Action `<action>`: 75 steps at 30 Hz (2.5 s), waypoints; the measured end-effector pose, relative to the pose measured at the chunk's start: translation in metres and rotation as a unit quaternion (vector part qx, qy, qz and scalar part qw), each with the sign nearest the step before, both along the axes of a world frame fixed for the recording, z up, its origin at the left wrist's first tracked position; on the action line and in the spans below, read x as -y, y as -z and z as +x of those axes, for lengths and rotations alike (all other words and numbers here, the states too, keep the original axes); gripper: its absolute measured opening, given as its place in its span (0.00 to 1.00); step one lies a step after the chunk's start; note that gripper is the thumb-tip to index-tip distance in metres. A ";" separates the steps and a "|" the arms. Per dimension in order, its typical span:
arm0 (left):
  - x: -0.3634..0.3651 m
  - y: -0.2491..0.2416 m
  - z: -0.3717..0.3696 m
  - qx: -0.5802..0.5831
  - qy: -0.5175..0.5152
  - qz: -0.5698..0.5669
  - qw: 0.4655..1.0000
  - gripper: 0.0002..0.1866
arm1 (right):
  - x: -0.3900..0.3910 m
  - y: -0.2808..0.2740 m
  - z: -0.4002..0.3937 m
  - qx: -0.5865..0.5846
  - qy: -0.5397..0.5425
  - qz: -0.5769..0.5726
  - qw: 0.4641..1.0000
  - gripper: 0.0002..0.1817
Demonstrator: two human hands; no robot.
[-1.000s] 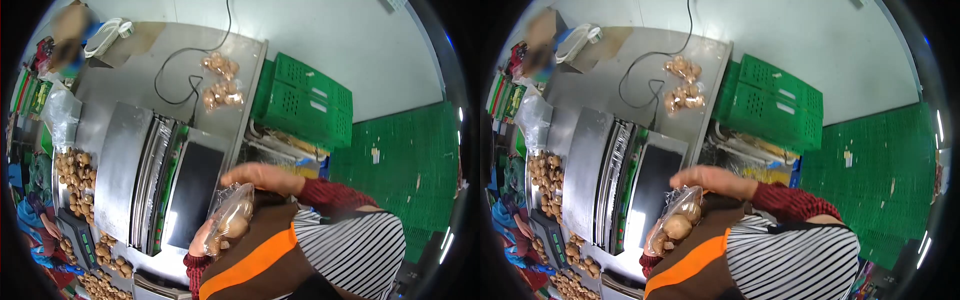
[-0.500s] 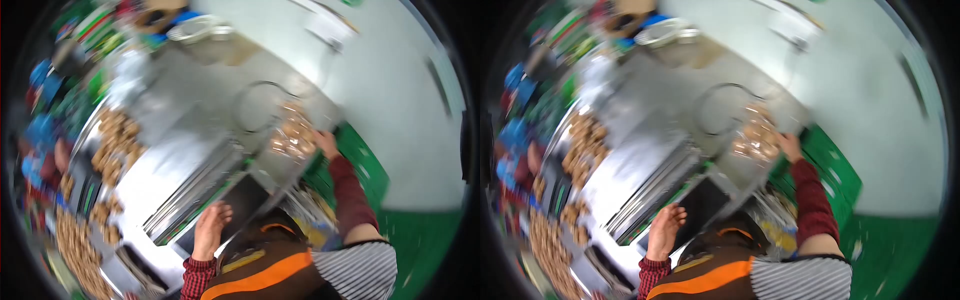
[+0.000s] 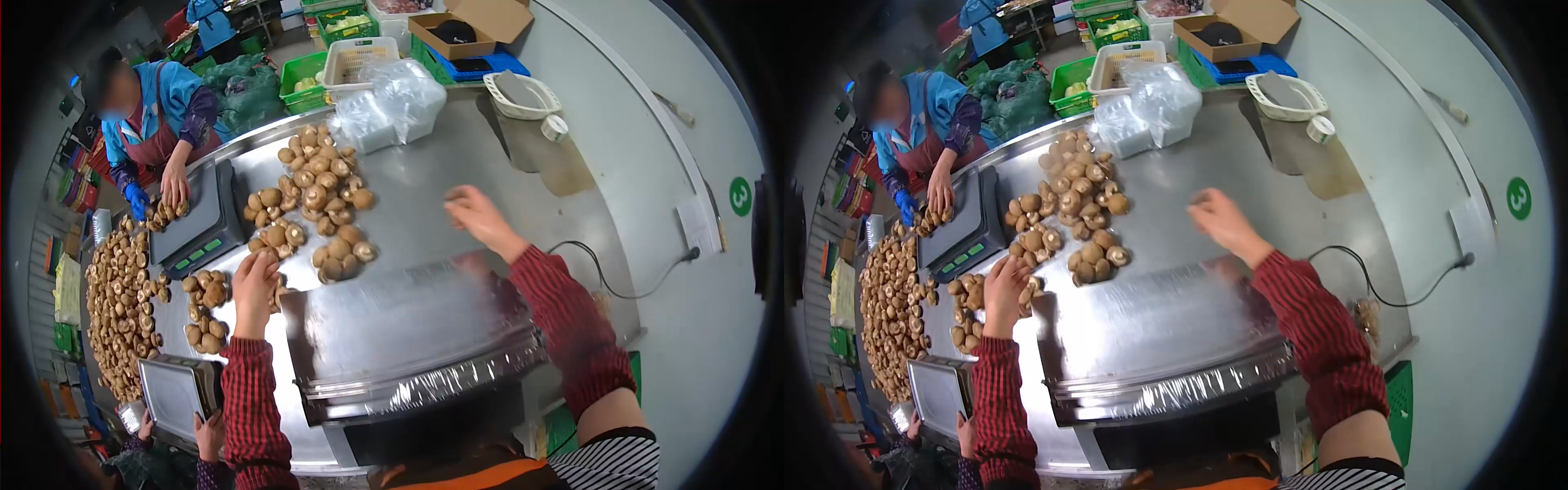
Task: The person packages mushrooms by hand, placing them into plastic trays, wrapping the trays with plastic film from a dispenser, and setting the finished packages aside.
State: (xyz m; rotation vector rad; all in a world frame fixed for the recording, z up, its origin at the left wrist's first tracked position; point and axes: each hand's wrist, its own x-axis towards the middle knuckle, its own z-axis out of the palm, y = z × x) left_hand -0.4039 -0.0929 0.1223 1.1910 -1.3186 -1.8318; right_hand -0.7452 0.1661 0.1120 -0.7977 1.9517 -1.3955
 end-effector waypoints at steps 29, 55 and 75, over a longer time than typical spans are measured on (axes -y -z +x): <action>-0.035 -0.022 -0.076 0.021 0.208 -0.042 0.977 0.28 | 0.022 -0.007 0.033 -0.034 -0.044 0.026 0.998 0.17; -0.220 0.029 0.177 0.074 -0.055 0.114 0.989 0.37 | -0.220 0.019 0.143 -0.146 0.251 0.248 0.924 0.38; -0.135 0.067 0.306 0.014 -0.161 0.109 0.981 0.43 | -0.125 0.000 0.257 -0.164 0.183 0.290 0.925 0.42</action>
